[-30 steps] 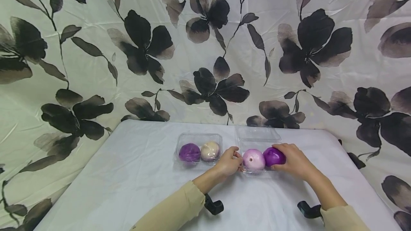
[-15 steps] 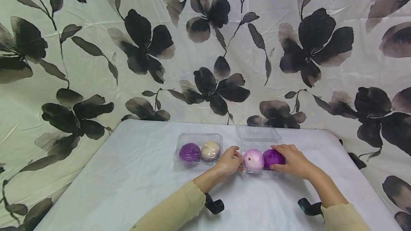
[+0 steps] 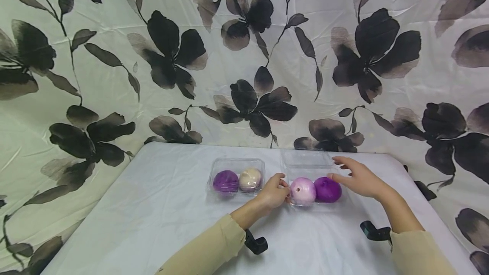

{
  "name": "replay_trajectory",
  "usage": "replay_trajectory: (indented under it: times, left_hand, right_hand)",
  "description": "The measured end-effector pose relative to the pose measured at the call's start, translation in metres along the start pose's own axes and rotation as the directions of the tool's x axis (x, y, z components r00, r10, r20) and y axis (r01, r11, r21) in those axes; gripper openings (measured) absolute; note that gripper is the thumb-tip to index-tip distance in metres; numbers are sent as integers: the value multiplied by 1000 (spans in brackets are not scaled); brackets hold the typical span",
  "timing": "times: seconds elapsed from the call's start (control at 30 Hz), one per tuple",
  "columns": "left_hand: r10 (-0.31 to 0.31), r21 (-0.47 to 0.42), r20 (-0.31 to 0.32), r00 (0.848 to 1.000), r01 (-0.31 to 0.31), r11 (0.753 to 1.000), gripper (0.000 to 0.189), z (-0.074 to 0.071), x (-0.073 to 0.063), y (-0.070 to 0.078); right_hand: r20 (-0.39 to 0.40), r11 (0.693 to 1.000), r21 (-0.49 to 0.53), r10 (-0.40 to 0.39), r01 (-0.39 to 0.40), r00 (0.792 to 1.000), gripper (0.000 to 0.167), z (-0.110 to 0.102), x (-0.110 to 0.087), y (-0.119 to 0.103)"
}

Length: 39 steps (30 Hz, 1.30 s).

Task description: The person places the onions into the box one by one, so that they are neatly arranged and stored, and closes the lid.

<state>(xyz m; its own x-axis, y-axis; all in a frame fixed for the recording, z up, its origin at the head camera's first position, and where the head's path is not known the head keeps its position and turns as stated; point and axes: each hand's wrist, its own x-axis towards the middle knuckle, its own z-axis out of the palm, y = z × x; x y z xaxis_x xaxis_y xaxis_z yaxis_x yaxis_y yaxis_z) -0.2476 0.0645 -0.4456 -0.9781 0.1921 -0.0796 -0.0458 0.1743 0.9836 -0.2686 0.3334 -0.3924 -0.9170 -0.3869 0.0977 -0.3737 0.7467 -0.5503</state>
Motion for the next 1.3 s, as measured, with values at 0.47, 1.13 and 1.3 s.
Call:
replay_trajectory:
  times: [0.47,1.13,1.3]
  left_hand:
    - [-11,15,-5,1000,11,1000,53,0,-1,3]
    - [-13,-24,8,1000,13,1000,52,1,-2,2]
    - [1,-12,-9,1000,-1,1000,50,1,0,2]
  right_hand:
    - [106,975,173,119,-136,987,47,-7,35,45]
    - [9,954,231,195,-192,981,48,4,47,50]
    - [-30,955,236,193,-181,981,46,5,49,52]
